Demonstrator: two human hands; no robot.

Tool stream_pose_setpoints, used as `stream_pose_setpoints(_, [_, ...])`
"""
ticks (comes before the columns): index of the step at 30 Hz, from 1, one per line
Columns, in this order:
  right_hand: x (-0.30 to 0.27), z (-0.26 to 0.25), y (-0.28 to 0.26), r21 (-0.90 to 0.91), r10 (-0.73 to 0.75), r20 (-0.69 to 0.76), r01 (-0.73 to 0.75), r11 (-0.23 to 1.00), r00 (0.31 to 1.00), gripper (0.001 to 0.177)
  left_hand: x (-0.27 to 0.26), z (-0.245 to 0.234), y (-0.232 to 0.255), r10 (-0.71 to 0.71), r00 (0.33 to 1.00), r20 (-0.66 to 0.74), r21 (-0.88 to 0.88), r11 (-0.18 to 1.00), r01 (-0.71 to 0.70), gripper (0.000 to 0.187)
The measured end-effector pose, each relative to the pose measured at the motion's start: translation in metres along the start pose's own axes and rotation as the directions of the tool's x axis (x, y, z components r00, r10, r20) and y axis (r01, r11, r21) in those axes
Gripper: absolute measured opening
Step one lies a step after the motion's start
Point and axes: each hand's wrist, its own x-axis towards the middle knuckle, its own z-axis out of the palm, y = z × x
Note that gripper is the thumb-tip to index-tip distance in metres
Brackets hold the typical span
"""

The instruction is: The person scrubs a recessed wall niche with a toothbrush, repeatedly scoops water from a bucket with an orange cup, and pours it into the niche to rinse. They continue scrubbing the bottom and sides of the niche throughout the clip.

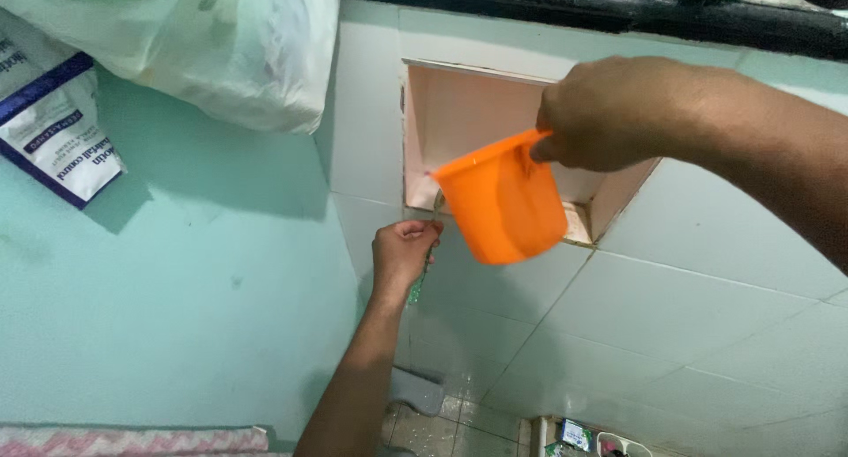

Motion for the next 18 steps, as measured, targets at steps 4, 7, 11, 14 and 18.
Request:
stream_pose_setpoints(4, [-0.001,0.009,0.001,-0.006,-0.056,0.154,0.057,0.998,0.987,0.036,0.000,-0.002,0.001,0.041,0.999,-0.026,-0.068,0.997,-0.043,0.028])
stream_pose_setpoints(7, [0.001,0.019,-0.003,-0.054,-0.084,0.208,0.097,0.994,0.974,0.038,-0.003,-0.005,0.002,0.011,0.999,-0.036,-0.047,0.999,-0.013,0.028])
stream_pose_setpoints(11, [0.012,0.018,-0.004,0.011,-0.061,0.194,0.059,0.998,0.979,0.039,-0.007,-0.006,0.004,0.012,0.998,-0.056,0.024,1.000,-0.011,0.028])
stream_pose_setpoints(14, [0.019,0.012,0.001,0.038,-0.043,0.060,0.040,0.998,0.997,0.039,-0.009,-0.007,0.003,0.010,0.999,-0.053,-0.015,1.000,-0.010,0.030])
stream_pose_setpoints(18, [0.020,0.008,0.006,0.037,-0.042,-0.223,0.052,0.998,0.974,0.037,-0.010,-0.007,-0.001,0.008,0.998,-0.063,-0.012,1.000,-0.008,0.030])
